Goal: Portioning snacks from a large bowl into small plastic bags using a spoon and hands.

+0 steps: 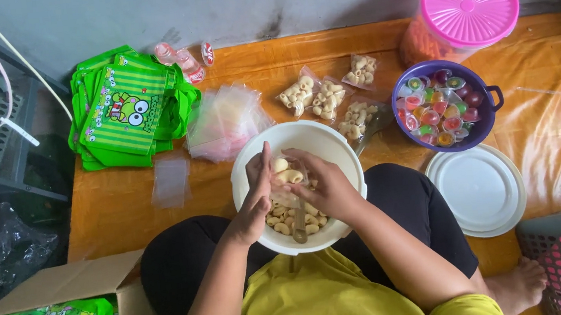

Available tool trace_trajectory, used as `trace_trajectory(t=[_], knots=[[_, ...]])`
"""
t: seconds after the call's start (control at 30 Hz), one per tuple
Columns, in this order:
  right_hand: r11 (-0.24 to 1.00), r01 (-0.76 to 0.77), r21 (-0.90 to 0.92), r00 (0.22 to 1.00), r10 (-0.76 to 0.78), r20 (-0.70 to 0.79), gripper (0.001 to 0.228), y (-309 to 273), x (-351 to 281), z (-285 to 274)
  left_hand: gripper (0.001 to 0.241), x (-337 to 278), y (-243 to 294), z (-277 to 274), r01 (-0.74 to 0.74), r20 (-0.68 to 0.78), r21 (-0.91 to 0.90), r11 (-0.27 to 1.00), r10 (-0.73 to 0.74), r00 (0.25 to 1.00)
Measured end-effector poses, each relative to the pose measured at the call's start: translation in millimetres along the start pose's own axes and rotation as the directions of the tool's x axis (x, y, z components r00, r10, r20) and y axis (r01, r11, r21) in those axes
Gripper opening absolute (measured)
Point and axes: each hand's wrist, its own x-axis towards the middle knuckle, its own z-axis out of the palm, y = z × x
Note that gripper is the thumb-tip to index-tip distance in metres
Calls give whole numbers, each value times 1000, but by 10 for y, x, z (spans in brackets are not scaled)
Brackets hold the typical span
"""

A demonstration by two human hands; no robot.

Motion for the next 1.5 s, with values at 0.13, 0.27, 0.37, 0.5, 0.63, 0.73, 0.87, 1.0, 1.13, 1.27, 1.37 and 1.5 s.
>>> trace_trajectory(t=[0.13, 0.27, 0.37, 0.5, 0.63, 0.73, 0.87, 1.0, 1.13, 1.27, 1.37, 1.5], knots=[[984, 40, 175, 999, -37, -21, 66, 183, 124, -36, 119, 64, 250, -146, 203, -30, 139, 969, -201, 979], [951, 26, 308, 999, -17, -34, 60, 443, 93, -59, 107, 96, 213, -116, 455, -135, 376, 807, -438, 889], [962, 99, 255, 995, -88, -56, 45, 351, 56, -90, 80, 112, 267, -56, 474, -128, 434, 766, -469, 874], [952, 273, 140, 961, -264, -78, 44, 184, 48, -89, 65, 67, 283, -19, 395, -144, 503, 768, -376, 915], [948, 299, 111, 951, -286, -120, 48, 235, 50, -89, 56, 84, 458, 11, 271, -68, 500, 822, -275, 959], [950, 296, 97, 951, -283, -127, 48, 193, 46, -82, 42, 71, 320, -73, 276, -66, 505, 818, -282, 957], [931, 361, 55, 924, -349, -153, 38, 197, 47, -64, 57, 47, 304, -68, 358, -149, 428, 830, -326, 934], [933, 353, 71, 926, -337, -172, 40, 245, 40, -26, 75, -14, 201, -75, 406, -187, 282, 869, -365, 912], [921, 391, 4, 904, -383, -188, 37, 193, 49, -47, 64, 50, 353, 18, 440, -202, 326, 836, -393, 897], [911, 410, -39, 896, -410, -171, 39, 215, 39, -52, 71, 55, 377, 36, 361, -205, 376, 853, -303, 931], [907, 417, -53, 893, -420, -163, 41, 154, 36, -68, 75, 73, 373, 34, 368, -242, 409, 835, -289, 926], [912, 404, -64, 905, -409, -118, 45, 50, 18, -57, 78, 31, 288, 5, 389, -285, 531, 753, -274, 919]])
